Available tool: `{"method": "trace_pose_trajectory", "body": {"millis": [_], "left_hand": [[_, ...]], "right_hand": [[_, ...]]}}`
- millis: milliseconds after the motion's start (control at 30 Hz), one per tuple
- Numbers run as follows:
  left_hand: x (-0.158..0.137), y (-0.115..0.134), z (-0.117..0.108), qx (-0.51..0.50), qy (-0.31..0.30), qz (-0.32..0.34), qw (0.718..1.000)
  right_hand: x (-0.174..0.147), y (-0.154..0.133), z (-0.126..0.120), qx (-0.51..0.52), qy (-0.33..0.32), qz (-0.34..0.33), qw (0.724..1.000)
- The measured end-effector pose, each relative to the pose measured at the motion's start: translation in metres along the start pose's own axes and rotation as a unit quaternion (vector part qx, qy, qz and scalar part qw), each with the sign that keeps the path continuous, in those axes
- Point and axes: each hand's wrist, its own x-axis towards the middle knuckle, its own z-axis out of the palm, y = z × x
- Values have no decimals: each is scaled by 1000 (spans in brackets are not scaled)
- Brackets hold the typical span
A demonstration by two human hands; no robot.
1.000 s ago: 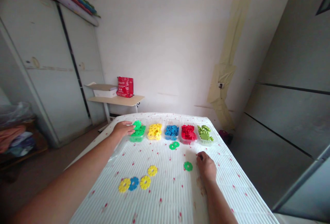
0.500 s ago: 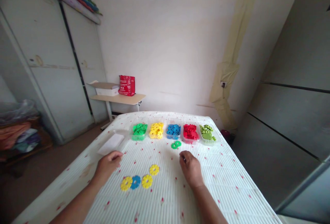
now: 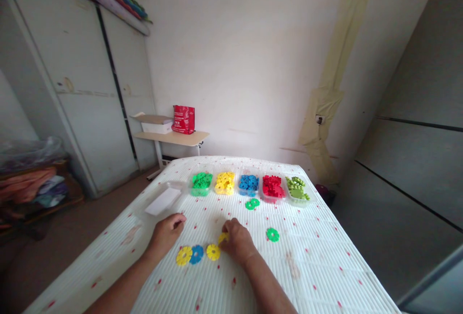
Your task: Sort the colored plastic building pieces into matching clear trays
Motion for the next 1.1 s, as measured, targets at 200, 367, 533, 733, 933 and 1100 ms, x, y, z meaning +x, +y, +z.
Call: {"method": "trace_pose_trajectory", "body": {"millis": [200,367,533,733,933,1100], "left_hand": [[0,-5,4,5,9,16,1000],[-1,-5,6,9,17,18,1000],[-3,-5,4,9,18,22,1000],[-4,-3,2,4,17,19,1000],[-3,-2,2,-3,21,10,1000],[-3,-1,2,-4,29,15,999]], "right_hand": [[-3,9,-10,200,-3,55,978],[-12,0,-10,342,-98,71,932],[-12,-12,2,153,-92,-17,984],[-10,-17,-1,50,-85,-15,995],[11,-4,-22,212,-183,94,955],[50,-2,-47,245,20,80,966]]}}
